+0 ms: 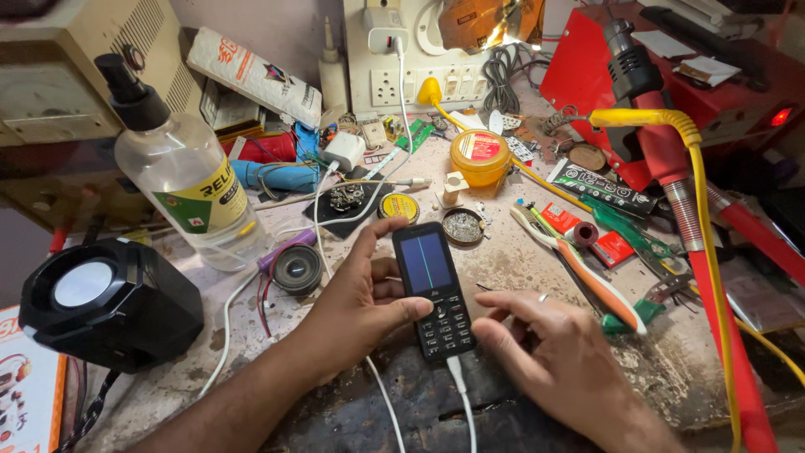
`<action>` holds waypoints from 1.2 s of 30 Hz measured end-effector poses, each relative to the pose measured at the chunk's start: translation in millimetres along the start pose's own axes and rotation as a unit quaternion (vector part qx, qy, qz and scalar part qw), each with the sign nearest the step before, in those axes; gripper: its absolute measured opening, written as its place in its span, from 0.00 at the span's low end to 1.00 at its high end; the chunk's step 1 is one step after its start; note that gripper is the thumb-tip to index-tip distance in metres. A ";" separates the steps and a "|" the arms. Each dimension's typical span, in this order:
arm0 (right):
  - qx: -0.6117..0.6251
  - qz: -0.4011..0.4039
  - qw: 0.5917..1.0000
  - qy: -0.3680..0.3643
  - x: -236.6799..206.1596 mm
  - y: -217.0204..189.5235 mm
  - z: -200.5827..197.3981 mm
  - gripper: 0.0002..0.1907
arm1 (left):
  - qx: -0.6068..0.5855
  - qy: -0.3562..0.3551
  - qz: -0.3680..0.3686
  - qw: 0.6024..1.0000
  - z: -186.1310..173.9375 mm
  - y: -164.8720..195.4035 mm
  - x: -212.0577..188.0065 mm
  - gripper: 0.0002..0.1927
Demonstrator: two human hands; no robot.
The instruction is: The person holds a black feature phone connected to a white charging cable. They press the keypad buttons, navigate the screen, and rotate the device to inspect the back and sides. The person repeatedly plugs and unplugs the charging cable while observing the screen.
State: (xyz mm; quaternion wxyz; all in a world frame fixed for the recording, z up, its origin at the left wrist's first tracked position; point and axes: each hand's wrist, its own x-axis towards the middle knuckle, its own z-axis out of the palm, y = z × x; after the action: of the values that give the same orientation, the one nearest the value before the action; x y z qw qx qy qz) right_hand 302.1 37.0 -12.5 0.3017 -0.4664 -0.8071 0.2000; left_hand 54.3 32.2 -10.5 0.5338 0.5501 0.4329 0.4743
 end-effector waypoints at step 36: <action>0.356 0.089 0.922 0.125 -10.8 28.8 20.6 0.16 | -0.107 0.020 0.155 0.982 5.2 8.4 -4.2 0.51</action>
State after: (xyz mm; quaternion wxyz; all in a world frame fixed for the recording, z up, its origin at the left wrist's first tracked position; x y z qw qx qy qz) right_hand 310.6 40.7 -48.4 0.5269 -0.4195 -0.5933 0.4409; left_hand 58.5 26.7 -2.3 0.5003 0.5409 0.3000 0.6060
